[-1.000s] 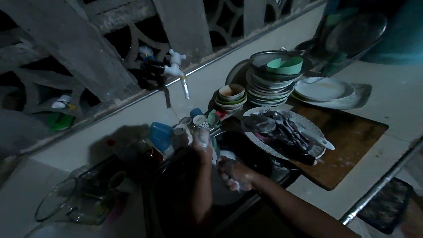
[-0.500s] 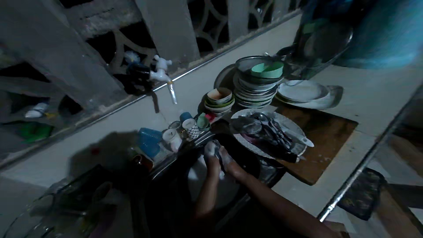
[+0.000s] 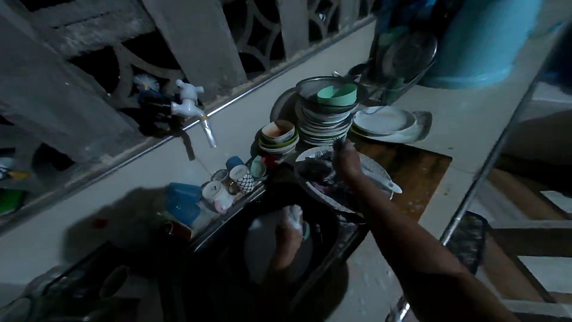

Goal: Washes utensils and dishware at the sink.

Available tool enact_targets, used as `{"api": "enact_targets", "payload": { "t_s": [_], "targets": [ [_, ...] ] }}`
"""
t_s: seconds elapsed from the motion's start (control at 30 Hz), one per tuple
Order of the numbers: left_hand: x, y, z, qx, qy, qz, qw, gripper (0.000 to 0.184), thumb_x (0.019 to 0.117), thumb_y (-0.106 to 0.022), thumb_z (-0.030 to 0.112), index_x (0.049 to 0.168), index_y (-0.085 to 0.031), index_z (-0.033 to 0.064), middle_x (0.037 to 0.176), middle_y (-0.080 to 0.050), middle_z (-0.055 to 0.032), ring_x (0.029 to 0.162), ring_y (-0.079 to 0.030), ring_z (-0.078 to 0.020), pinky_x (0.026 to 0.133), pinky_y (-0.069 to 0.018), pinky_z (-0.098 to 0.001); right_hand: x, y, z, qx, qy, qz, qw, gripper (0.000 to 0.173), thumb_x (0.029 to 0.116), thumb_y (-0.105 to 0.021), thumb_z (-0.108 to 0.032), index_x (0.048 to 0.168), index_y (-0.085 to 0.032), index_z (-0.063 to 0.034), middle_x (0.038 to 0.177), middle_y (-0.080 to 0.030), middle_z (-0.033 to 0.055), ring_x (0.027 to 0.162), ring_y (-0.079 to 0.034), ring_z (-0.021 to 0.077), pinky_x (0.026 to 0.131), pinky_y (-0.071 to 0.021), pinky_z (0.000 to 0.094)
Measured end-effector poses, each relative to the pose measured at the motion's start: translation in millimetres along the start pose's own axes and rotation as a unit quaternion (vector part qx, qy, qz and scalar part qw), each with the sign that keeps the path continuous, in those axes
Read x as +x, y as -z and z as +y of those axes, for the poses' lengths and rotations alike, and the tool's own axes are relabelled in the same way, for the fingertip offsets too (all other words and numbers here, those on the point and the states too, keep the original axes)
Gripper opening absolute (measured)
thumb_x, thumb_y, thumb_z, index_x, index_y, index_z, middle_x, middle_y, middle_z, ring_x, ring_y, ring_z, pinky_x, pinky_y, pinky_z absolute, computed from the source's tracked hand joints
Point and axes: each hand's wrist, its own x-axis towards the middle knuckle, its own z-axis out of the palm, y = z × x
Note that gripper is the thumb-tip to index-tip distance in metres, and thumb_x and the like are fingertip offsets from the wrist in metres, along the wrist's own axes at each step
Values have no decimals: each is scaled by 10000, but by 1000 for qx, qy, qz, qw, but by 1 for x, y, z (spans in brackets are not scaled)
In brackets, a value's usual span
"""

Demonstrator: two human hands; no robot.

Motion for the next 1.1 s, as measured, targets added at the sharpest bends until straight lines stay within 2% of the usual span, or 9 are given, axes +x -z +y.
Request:
{"api": "enact_targets", "payload": {
  "t_s": [0.27,0.33,0.37,0.43,0.6,0.73,0.83,0.97,1.1],
  "targets": [
    [-45,52,-75,170,186,-229,940,566,1067,-551,324,1526,-422,21,1561,-442,-200,1446,-430,-331,1190,-349,-468,23,-28,16,-253,118,-115,954,461,976,-656,-234,1323,-592,64,1382,-506,362,1250,-520,548,986,-456,677],
    [-69,55,-86,251,88,-203,943,543,1067,-546,270,1501,-439,-38,1521,-459,-277,1424,-442,-405,1178,-356,-509,-22,-57,0,-202,240,-100,944,385,959,-673,-198,1244,-646,59,1308,-576,322,1183,-595,485,966,-507,613],
    [-72,48,-107,253,-6,-147,956,504,1022,-591,225,1378,-544,-128,1365,-558,-373,1296,-536,-508,1095,-415,-592,-45,-75,-3,-166,294,-157,928,343,990,-604,-156,1253,-647,59,1303,-610,297,1217,-598,446,1032,-484,570],
    [-58,70,-56,269,144,-327,895,530,1088,-474,157,1549,-331,-62,1608,-330,-277,1505,-307,-411,1223,-255,-525,-82,-115,13,-146,292,-375,867,373,1038,-537,-123,1337,-578,96,1387,-557,313,1328,-519,450,1144,-379,552],
    [-72,75,-49,83,196,-266,940,456,1124,-364,170,1511,-398,-68,1559,-426,-255,1460,-418,-342,1208,-323,-433,-157,-160,77,-264,124,-502,814,652,1020,-612,-288,1525,-389,58,1586,-336,318,1483,-287,506,1194,-254,658],
    [-74,78,-35,9,263,-220,939,424,1116,-400,157,1486,-453,-42,1536,-474,-211,1432,-456,-280,1183,-347,-389,-177,-166,66,-232,49,-532,813,544,1012,-610,-160,1480,-443,63,1509,-460,287,1412,-431,445,1160,-348,580],
    [-52,61,-98,87,140,-285,944,492,1108,-419,219,1497,-409,-82,1506,-466,-301,1401,-491,-365,1141,-424,-434,-167,-165,65,-246,79,-530,808,467,1052,-546,-177,1464,-489,34,1504,-476,275,1417,-423,455,1166,-326,606],
    [-76,84,-53,-27,320,-129,938,403,1115,-415,188,1448,-489,-27,1432,-555,-221,1284,-570,-291,1090,-449,-408,-147,-154,64,-313,174,-538,763,387,1050,-548,-214,1359,-601,15,1389,-574,284,1326,-506,484,1119,-356,652],
    [-58,88,-66,-110,287,-109,945,426,1073,-492,107,1454,-437,-76,1426,-527,-263,1251,-564,-301,1050,-456,-405,-121,-140,32,-243,150,-544,789,424,1039,-568,-164,1403,-541,51,1380,-553,330,1309,-517,490,1087,-389,636]
  ]
}}
